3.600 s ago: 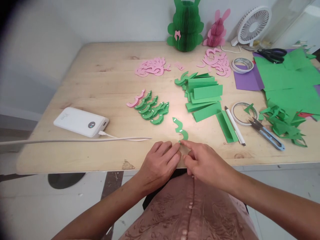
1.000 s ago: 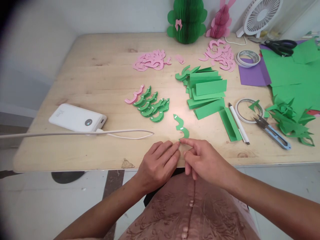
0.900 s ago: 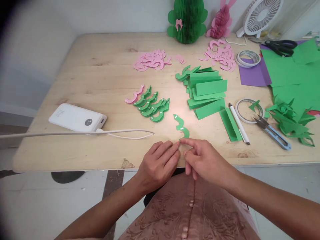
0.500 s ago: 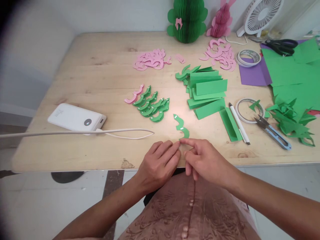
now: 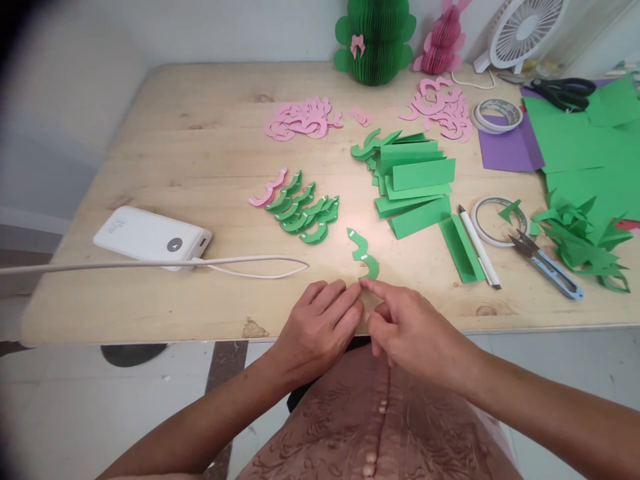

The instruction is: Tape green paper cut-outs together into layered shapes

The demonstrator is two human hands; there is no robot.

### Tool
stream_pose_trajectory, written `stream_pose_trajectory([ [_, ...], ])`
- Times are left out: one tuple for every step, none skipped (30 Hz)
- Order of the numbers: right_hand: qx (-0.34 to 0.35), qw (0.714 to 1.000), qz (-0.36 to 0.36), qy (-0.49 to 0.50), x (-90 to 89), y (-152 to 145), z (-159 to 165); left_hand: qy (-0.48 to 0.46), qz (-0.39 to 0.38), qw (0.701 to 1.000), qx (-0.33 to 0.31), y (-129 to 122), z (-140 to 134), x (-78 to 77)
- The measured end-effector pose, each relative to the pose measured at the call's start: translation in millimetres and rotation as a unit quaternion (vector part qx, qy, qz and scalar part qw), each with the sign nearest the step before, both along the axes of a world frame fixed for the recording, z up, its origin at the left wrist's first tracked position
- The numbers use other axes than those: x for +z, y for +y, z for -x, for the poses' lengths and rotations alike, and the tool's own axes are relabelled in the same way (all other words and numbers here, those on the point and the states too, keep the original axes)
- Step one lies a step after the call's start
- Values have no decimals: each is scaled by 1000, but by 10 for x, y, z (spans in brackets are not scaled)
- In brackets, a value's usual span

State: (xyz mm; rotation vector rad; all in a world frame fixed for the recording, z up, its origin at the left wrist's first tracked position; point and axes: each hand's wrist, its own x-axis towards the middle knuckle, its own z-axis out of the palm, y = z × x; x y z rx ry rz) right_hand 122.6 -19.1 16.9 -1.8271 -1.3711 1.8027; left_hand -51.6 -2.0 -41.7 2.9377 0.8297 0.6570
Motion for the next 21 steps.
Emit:
stream_pose_trajectory([
  [15,1000,-16,-16,-3,-3,-3,-1,-1,1000,0,0,0,0],
  [32,998,-35,-38,-4,-3,-8,-3,-1,1000,0,0,0,1],
  [52,995,-57,-66,-4,0,-13,-4,-1,1000,0,0,0,1],
  [74,989,-80,-98,-4,3,-19,-3,-1,1000,0,0,1,2],
  [96,982,-102,-130,-3,7,-26,-1,0,1000,-1,-1,1,2],
  [116,973,-123,-159,-5,10,-34,1,1,1000,-1,-2,1,2],
  [134,963,-142,-185,-8,11,-43,3,3,1000,0,-3,1,1],
  [148,954,-160,-208,-15,8,-54,4,3,1000,0,-4,1,0],
  [158,945,-175,-226,-24,2,-67,4,4,1000,1,-5,1,-2],
  [163,938,-188,-241,-36,-8,-80,5,4,1000,2,-6,0,-4],
  [166,932,-200,-254,-49,-21,-93,5,3,1000,2,-7,0,-6],
  [165,927,-212,-264,-63,-37,-106,5,2,1000,1,-7,0,-7],
  [162,923,-221,-270,-74,-54,-115,5,1,1000,0,-6,0,-7],
  [159,921,-228,-273,-83,-69,-122,3,0,1000,-1,-6,1,-7],
  [155,921,-232,-270,-87,-81,-125,1,-1,1000,-1,-6,2,-6],
  [148,925,-233,-263,-85,-89,-124,0,-3,1000,0,-6,3,-4],
  [137,931,-229,-250,-76,-92,-120,-1,-4,1000,1,-6,5,-4],
  [121,940,-220,-230,-63,-89,-113,-1,-6,1000,2,-8,7,-4],
  [100,951,-208,-204,-46,-81,-104,-1,-8,1000,3,-9,9,-6],
  [74,964,-189,-172,-29,-70,-94,-2,-10,1000,3,-12,12,-9],
  [44,977,-161,-133,-13,-56,-84,-4,-12,1000,3,-15,14,-14],
])
